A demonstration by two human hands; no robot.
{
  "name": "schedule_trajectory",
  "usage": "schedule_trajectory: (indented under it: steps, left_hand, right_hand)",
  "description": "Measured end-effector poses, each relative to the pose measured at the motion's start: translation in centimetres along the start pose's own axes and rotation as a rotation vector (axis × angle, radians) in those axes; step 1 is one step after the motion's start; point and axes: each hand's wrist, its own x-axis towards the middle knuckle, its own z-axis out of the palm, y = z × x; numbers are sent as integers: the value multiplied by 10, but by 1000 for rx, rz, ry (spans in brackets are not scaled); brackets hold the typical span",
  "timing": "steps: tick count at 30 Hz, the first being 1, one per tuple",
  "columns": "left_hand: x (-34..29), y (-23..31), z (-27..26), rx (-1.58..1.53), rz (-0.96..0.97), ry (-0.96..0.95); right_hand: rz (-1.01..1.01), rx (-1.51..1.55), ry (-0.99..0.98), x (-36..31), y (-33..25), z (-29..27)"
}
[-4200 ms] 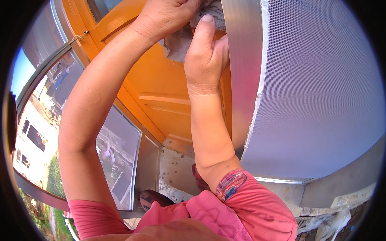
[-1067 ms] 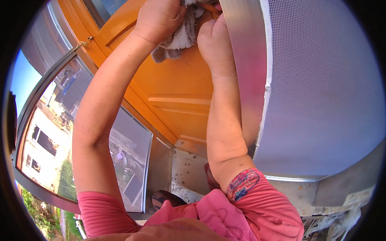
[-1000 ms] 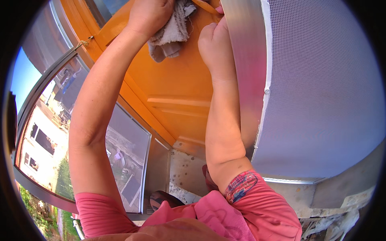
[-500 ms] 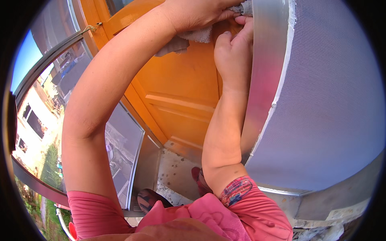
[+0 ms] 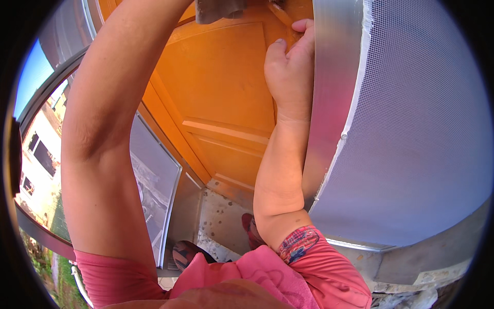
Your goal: The person wipes the metal frame and glass of a screen door and the surface of an adjacent wooden door using a cloth.
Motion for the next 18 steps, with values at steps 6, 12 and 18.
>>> schedule_trajectory:
  steps: [6,12,18]
  left_hand:
    - [-57,32,-33,38,223,-263]
    - [-69,25,-1,14,392,-203]
    - [-21,-2,7,103,107,-107]
  right_hand:
    - [65,186,-7,-3,-28,10]
    - [-20,28,-1,2,4,-4]
    - [55,141,-11,-4,-13,4]
